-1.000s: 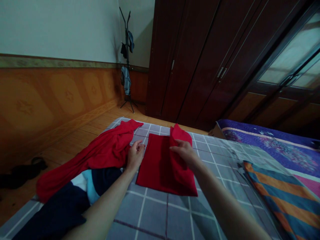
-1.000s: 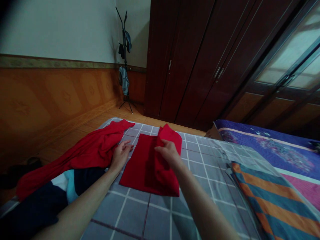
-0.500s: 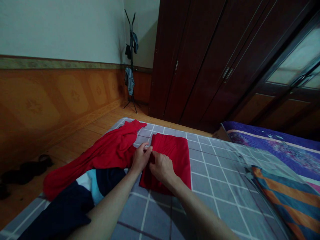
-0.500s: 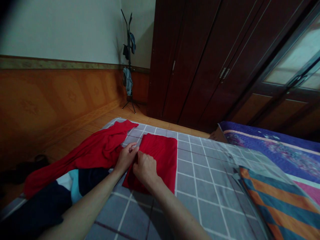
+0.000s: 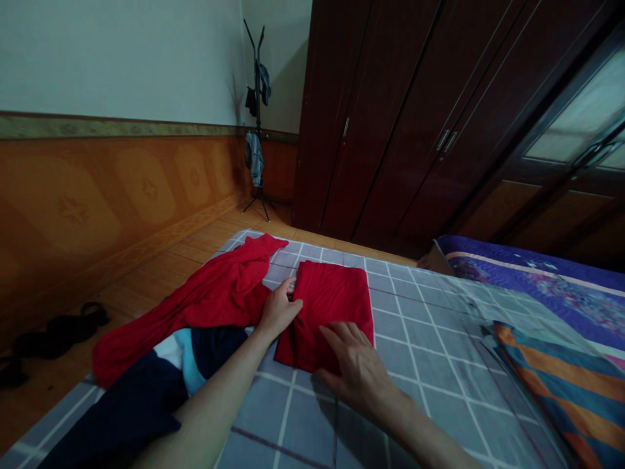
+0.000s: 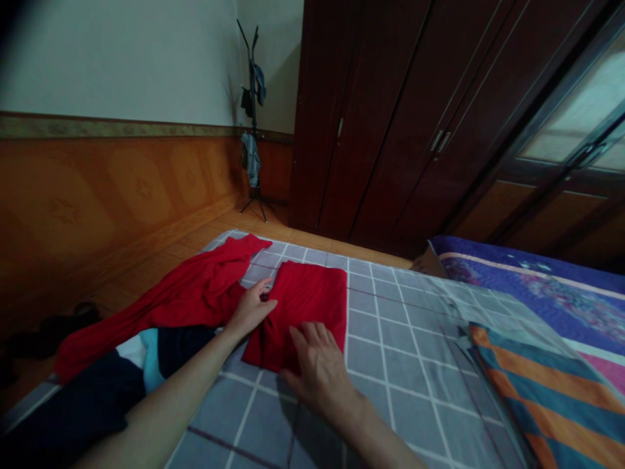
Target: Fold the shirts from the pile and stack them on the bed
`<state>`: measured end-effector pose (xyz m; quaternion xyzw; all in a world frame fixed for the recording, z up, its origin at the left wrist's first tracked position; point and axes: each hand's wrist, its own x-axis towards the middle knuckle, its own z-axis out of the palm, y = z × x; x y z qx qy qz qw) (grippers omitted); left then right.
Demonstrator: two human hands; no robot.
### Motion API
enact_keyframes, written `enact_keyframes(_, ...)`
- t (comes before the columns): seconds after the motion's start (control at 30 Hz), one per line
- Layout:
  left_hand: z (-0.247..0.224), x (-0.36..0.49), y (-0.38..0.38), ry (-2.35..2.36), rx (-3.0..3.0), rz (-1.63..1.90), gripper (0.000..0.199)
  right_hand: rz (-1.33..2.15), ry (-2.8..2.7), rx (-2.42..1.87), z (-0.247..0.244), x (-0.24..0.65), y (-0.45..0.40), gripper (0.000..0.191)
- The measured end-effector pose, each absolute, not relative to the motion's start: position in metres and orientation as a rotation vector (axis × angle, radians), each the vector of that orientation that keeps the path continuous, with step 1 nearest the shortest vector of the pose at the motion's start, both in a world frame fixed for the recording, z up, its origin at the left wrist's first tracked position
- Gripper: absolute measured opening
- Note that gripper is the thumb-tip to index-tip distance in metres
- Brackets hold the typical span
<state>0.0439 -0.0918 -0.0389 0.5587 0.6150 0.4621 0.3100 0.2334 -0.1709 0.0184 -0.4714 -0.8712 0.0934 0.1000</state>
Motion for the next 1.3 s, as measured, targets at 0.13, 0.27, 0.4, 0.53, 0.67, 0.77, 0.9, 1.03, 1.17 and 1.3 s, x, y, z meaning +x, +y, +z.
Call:
enact_keyframes(0.13, -0.04, 0.041, -0.087, 1.607, 1.472, 1.18, 0.065, 0.148, -2.61, -1.35, -0.002, 0.281, -0.181, 0.052)
enact_keyframes(0.27, -0.027, 0.044, -0.09, 1.682, 1.488, 1.212, 0.065, 0.098, -2.573, -1.329, -0.013, 0.298, -0.185, 0.049)
enact_keyframes(0.4, -0.001, 0.067, -0.115, 1.666, 1.994, 1.223, 0.059, 0.039, -2.555, -1.308, -0.016, 0.291, -0.189, 0.052)
enact_keyframes(0.53, 0.008, 0.085, -0.138, 1.508, 2.497, 0.747, 0.039, -0.052, -2.532, -1.228, -0.015, 0.289, -0.194, 0.07)
enact_keyframes(0.67, 0.0, 0.083, -0.139, 1.627, 2.504, 0.539, 0.029, -0.012, -2.532, -1.228, -0.006, 0.291, -0.196, 0.058)
enact_keyframes(0.77, -0.006, 0.081, -0.133, 1.678, 2.49, 0.574, 0.029, 0.02, -2.527, -1.339, -0.003, 0.289, -0.194, 0.033)
enact_keyframes(0.9, -0.013, 0.084, -0.13, 1.713, 2.475, 0.604, 0.034, -0.039, -2.534, -1.451, -0.007, 0.286, -0.19, 0.028)
enact_keyframes(1.03, -0.023, 0.081, -0.128, 1.726, 2.461, 0.6, 0.044, -0.131, -2.542, -1.636, -0.006, 0.288, -0.19, 0.03)
enact_keyframes(1.17, -0.028, 0.076, -0.126, 1.743, 2.443, 0.55, 0.053, -0.154, -2.578, -1.742, -0.002, 0.291, -0.191, 0.034)
enact_keyframes(1.3, -0.023, 0.079, -0.128, 1.783, 2.44, 0.514, 0.059, -0.009, -2.622, -1.726, 0.008, 0.295, -0.194, 0.04)
